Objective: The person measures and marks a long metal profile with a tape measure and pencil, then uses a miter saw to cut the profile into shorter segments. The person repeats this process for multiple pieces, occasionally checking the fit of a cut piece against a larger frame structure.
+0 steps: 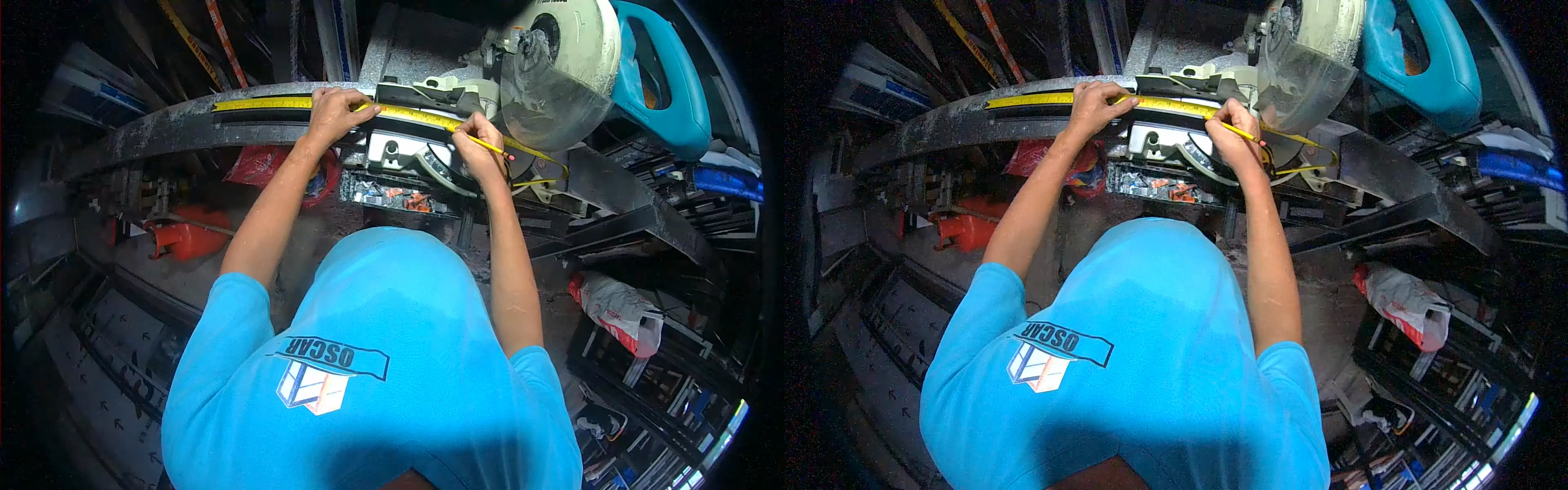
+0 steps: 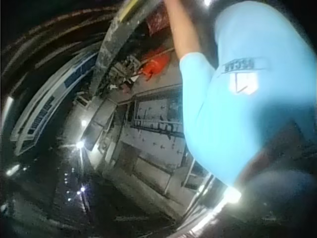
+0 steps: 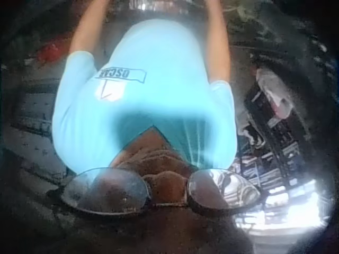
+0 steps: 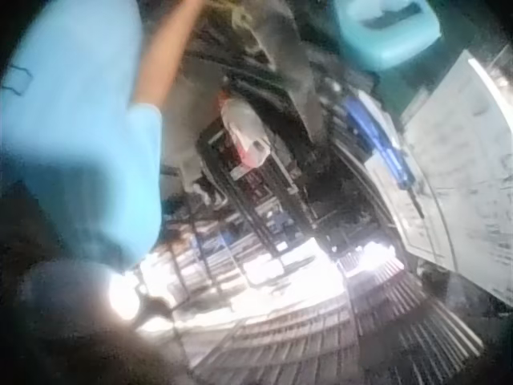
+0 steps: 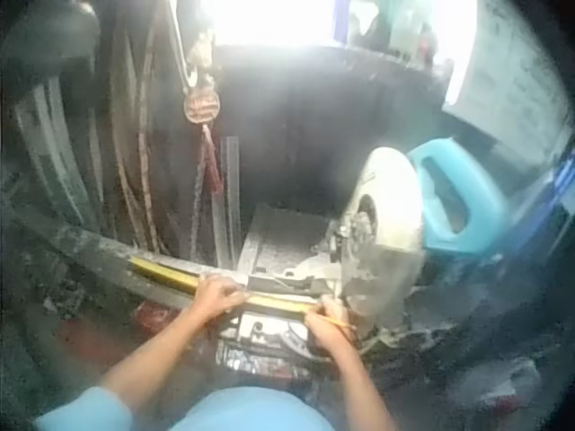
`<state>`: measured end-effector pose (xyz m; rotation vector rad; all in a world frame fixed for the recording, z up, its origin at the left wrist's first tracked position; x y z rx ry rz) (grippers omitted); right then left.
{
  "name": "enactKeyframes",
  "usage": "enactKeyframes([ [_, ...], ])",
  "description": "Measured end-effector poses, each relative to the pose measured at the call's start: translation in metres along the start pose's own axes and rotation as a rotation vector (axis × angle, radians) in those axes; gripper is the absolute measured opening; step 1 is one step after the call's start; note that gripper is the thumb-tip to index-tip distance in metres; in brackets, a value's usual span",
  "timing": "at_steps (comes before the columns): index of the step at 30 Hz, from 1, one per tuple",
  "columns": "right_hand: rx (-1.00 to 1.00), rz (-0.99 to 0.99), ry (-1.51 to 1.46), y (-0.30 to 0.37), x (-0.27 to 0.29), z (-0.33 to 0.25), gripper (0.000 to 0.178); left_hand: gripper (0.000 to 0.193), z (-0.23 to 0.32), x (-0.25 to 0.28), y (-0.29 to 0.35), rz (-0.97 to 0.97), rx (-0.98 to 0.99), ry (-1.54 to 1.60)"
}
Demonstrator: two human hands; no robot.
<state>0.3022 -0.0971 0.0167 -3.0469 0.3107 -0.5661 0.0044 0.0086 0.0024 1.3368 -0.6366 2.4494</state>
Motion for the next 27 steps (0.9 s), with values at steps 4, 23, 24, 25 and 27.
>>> enactKeyframes([
  [4, -0.02, -0.005, -0.031, 0.0, 0.0, 0.001, 0.013, 0.036, 0.0, 0.0, -0.001, 0.003, -0.011, 0.002],
  [23, -0.001, 0.003, 0.046, 0.003, 0.002, -0.015, 0.014, 0.038, -0.001, -0.001, -0.001, 0.006, -0.008, 0.028],
  [24, -0.004, -0.002, 0.031, 0.002, 0.003, -0.014, 0.015, 0.037, -0.001, -0.001, -0.001, 0.01, -0.011, 0.025],
  [25, -0.007, -0.008, 0.015, 0.002, 0.003, -0.013, 0.015, 0.037, 0.0, -0.002, -0.002, 0.014, -0.014, 0.022],
  [27, -0.012, -0.009, 0.012, 0.001, 0.003, -0.012, 0.015, 0.038, -0.002, -0.002, -0.001, 0.021, -0.019, 0.013],
])
Point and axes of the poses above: each hand's wrist, its own y-axis away from the middle knuckle, its own x-axis out of the back of the hand, z = x × y, the point moved 1 cm from there along -y, towards the middle knuckle, and after that the axes turned 2 degrees about -y, right-handed, at the moved point
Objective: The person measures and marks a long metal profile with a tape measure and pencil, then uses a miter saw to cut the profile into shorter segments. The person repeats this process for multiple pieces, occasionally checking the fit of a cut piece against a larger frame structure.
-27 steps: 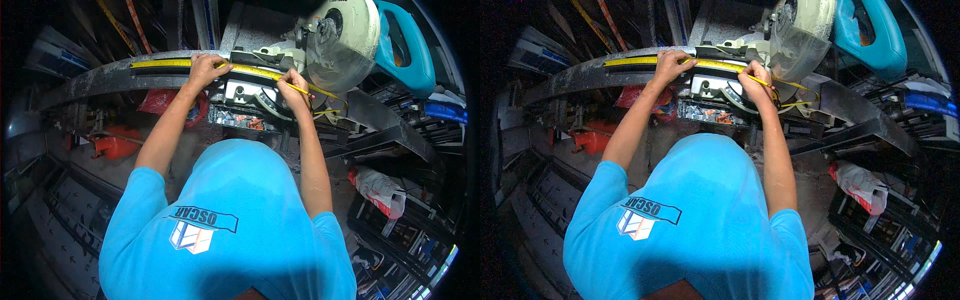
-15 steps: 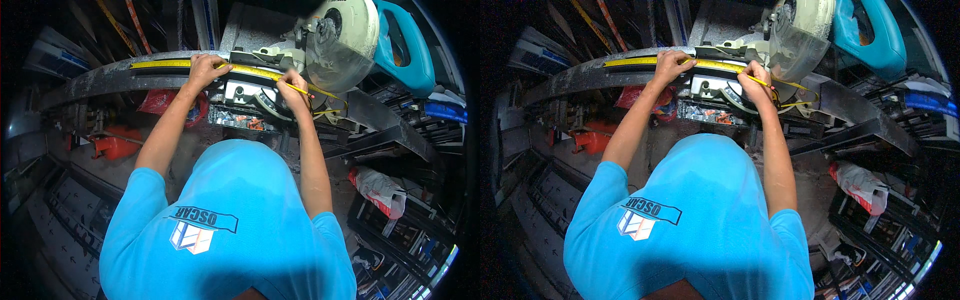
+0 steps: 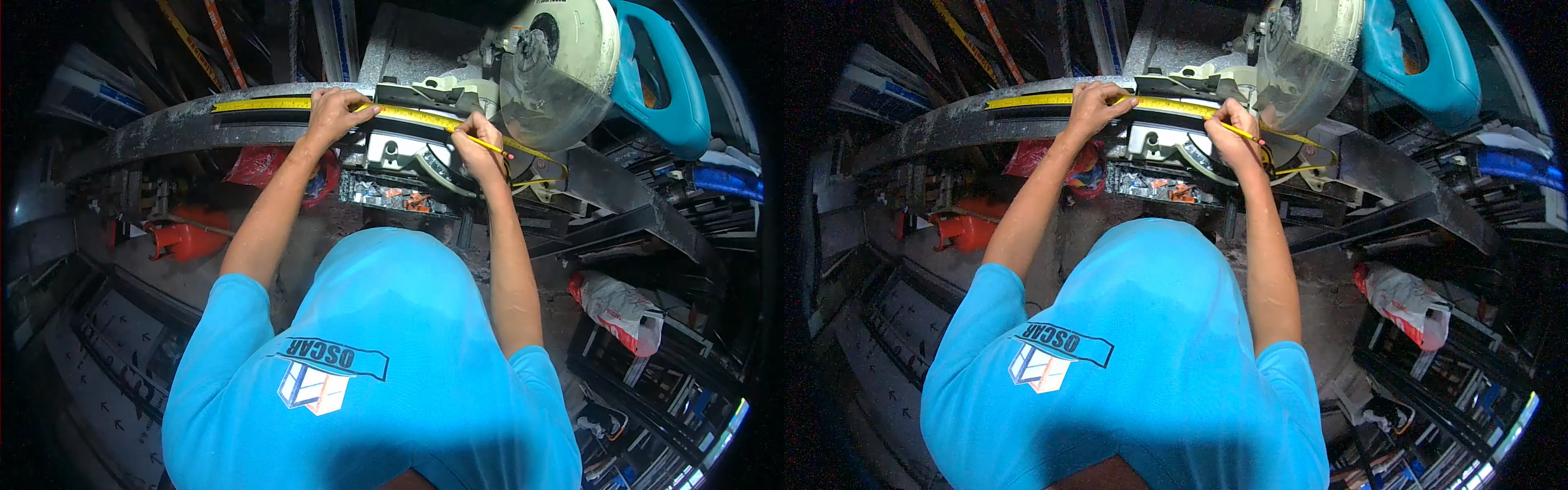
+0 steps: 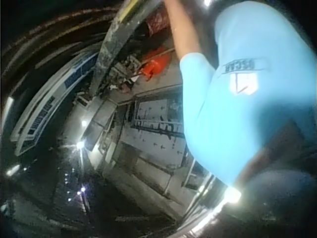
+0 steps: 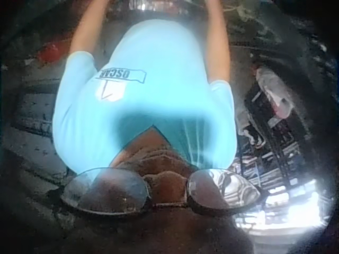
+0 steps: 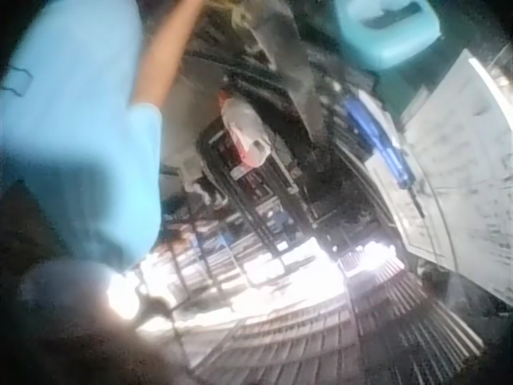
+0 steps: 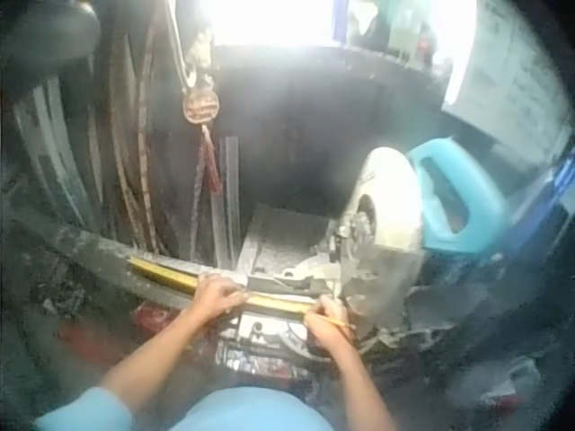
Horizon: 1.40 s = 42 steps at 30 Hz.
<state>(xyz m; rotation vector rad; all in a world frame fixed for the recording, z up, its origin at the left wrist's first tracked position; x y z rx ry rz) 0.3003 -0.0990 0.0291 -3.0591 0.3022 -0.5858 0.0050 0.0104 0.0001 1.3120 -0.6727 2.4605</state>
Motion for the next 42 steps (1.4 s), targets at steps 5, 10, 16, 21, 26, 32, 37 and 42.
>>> enactKeyframes([
  [5, 0.001, -0.001, 0.031, -0.001, 0.001, 0.004, 0.015, 0.038, 0.0, -0.001, 0.0, 0.005, -0.01, -0.006],
  [10, 0.01, -0.011, 0.025, 0.0, 0.001, -0.004, 0.015, 0.037, -0.002, -0.001, 0.001, -0.017, 0.009, -0.015],
  [16, -0.011, 0.009, 0.022, 0.0, -0.001, 0.002, 0.015, 0.036, -0.001, -0.001, 0.0, -0.025, 0.011, -0.011],
  [21, 0.04, -0.028, 0.138, 0.0, 0.001, -0.004, 0.017, 0.037, -0.002, -0.001, 0.001, -0.001, -0.005, -0.002],
  [26, -0.015, -0.021, -0.125, 0.001, -0.001, 0.005, 0.013, 0.038, -0.003, -0.002, 0.001, 0.023, -0.022, 0.012],
  [32, 0.011, 0.006, -0.113, -0.003, -0.002, 0.023, 0.011, 0.037, 0.001, 0.0, -0.002, -0.013, -0.009, -0.002],
  [37, 0.044, 0.174, -0.169, 0.027, -0.003, -0.001, 0.019, 0.033, 0.005, 0.007, 0.0, -0.003, -0.006, 0.027],
  [42, 0.07, 0.529, -0.177, 0.11, 0.027, 0.031, 0.024, 0.023, 0.033, 0.043, -0.007, -0.009, -0.042, -0.077],
])
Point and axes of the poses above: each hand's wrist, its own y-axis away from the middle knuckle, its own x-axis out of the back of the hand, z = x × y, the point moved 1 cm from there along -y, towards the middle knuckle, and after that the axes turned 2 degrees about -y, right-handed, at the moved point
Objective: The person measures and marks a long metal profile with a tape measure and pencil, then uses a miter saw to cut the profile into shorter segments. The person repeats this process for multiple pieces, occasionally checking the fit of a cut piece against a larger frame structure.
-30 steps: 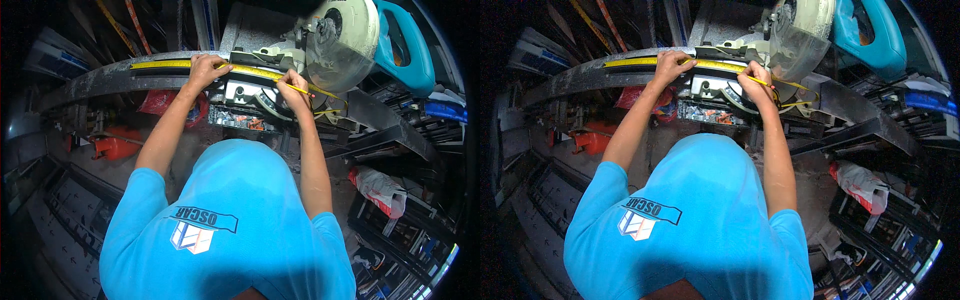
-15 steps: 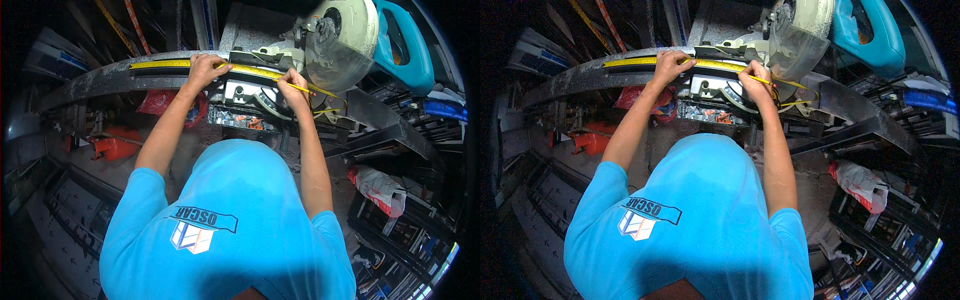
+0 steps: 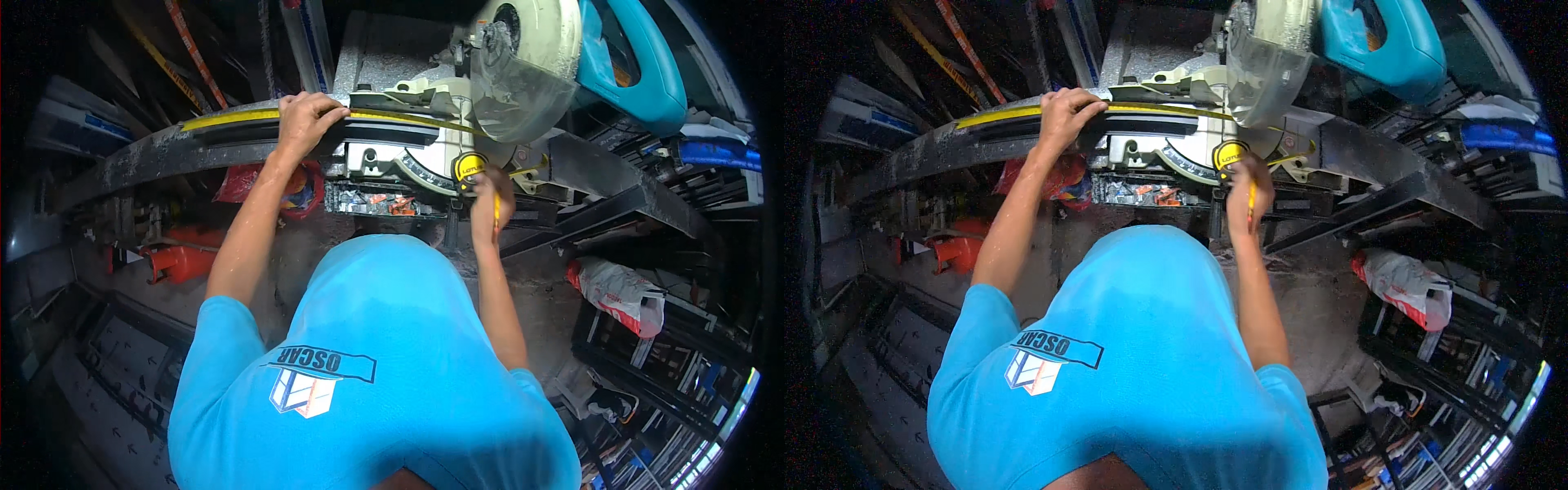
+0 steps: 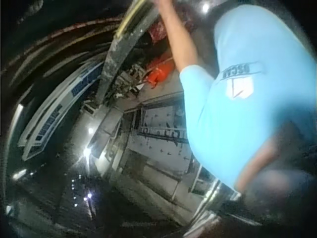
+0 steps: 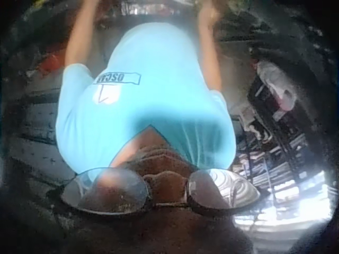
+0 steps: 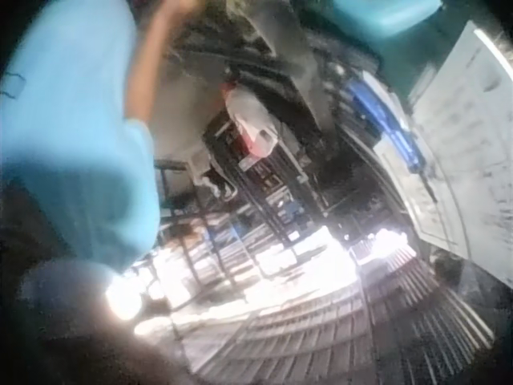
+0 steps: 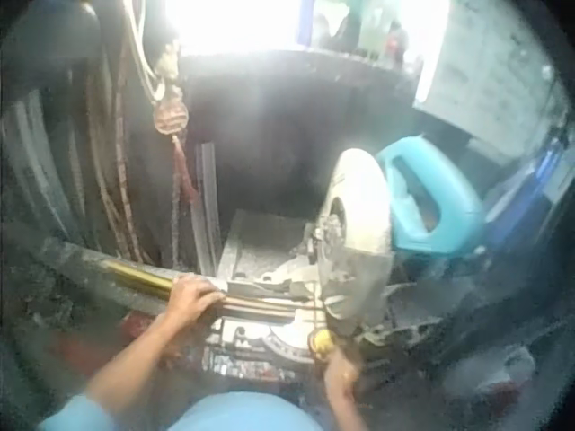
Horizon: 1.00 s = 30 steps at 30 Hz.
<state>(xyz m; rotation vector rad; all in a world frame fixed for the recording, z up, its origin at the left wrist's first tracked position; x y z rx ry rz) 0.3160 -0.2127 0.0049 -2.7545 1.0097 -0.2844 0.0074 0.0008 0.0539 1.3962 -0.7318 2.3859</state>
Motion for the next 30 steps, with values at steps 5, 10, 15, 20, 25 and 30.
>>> enactKeyframes([
  [5, -0.182, 0.179, 0.276, 0.017, 0.036, 0.041, 0.089, 0.03, 0.021, 0.047, -0.011, -0.174, -0.031, -0.077],
  [10, -0.373, -0.013, 0.79, -0.01, -0.009, -0.002, 0.138, 0.029, 0.054, 0.09, -0.017, -0.32, -0.031, -0.017],
  [15, -0.352, -0.116, 0.589, -0.02, 0.011, -0.015, 0.123, 0.028, 0.063, 0.118, -0.022, -0.301, 0.1, -0.042],
  [20, -0.214, -0.084, 0.597, -0.003, 0.022, -0.01, 0.093, 0.026, 0.058, 0.147, -0.023, -0.305, 0.219, -0.071],
  [25, -0.212, -0.103, 0.877, -0.01, -0.003, -0.021, 0.103, 0.024, 0.051, 0.162, -0.014, -0.284, 0.179, -0.063],
  [30, -0.23, -0.273, 0.813, -0.037, 0.006, -0.002, 0.105, 0.024, 0.053, 0.175, -0.01, -0.253, 0.178, -0.108],
])
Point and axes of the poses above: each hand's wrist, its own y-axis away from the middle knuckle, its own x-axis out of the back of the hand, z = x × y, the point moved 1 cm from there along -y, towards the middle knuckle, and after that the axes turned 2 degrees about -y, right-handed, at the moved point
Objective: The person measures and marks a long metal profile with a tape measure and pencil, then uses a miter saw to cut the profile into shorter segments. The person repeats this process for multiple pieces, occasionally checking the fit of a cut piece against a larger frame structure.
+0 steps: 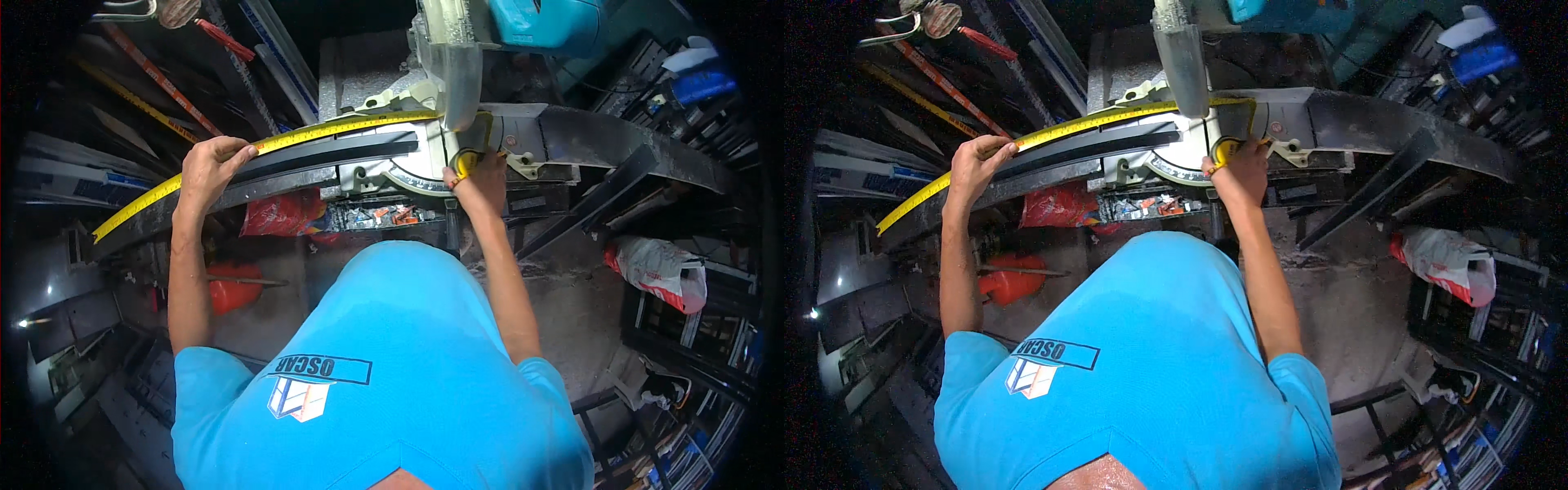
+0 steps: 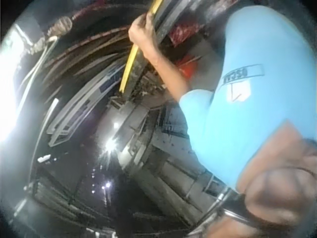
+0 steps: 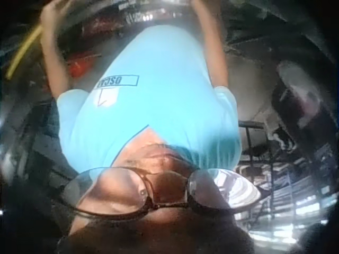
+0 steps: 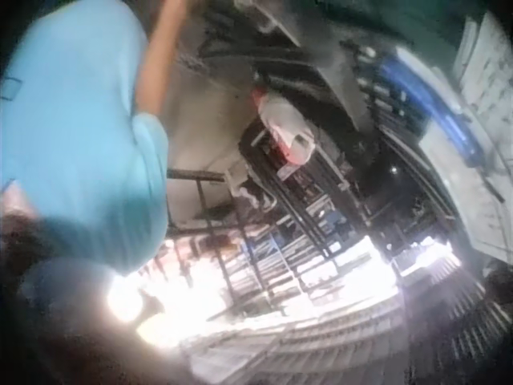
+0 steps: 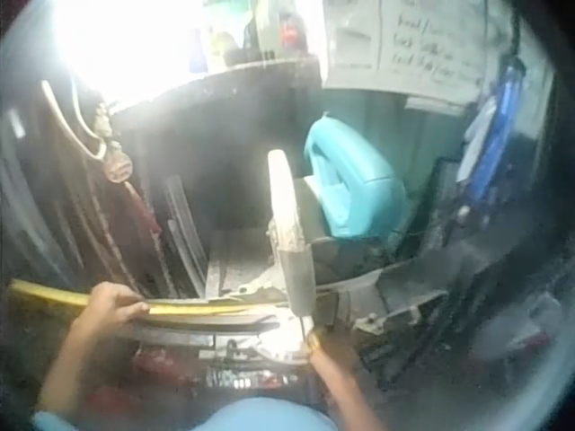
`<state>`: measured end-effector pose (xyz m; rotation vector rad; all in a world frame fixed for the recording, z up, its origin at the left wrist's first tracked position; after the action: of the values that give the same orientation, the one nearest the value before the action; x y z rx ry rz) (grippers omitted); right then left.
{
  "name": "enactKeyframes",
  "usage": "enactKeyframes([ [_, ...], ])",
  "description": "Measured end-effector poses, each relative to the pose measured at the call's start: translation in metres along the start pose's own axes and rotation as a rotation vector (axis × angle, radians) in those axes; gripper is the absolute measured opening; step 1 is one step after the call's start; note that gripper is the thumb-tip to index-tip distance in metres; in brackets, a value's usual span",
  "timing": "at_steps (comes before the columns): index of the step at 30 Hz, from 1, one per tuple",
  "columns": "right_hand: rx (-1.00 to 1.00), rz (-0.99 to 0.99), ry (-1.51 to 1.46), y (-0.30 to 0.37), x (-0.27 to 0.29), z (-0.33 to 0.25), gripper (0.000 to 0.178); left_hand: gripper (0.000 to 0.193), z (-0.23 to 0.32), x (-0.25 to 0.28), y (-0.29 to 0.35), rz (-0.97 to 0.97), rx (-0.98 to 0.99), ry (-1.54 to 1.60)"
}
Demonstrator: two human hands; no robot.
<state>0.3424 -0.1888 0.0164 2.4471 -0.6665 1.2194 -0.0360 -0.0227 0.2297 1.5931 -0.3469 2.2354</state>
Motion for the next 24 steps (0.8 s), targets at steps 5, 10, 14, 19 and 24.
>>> enactKeyframes([
  [5, -0.048, -0.208, -1.017, 0.031, 0.036, 0.044, 0.076, 0.024, -0.029, 0.017, 0.009, 0.016, 0.018, 0.053],
  [10, -0.347, -0.86, -1.935, 0.08, 0.062, 0.109, 0.054, 0.02, -0.056, 0.034, 0.008, -0.033, -0.078, 0.072],
  [14, -0.421, -0.888, -1.407, 0.116, 0.062, 0.148, 0.054, 0.017, -0.053, 0.044, -0.013, -0.043, -0.324, -0.154],
  [19, -0.344, -0.881, -1.041, 0.131, 0.081, 0.158, 0.045, 0.017, -0.034, 0.047, -0.035, -0.075, -0.477, -0.272],
  [24, -0.275, -0.77, -0.841, 0.129, 0.102, 0.155, 0.047, 0.016, -0.037, 0.031, -0.059, -0.214, -0.369, -0.117],
])
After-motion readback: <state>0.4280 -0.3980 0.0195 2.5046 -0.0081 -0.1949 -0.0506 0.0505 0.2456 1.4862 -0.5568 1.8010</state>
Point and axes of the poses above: each hand's wrist, its own y-axis away from the middle knuckle, its own x-axis out of the back of the hand, z = x × y, the point moved 1 cm from there along -y, towards the middle knuckle, and after that the axes turned 2 degrees about -y, right-handed, at the moved point
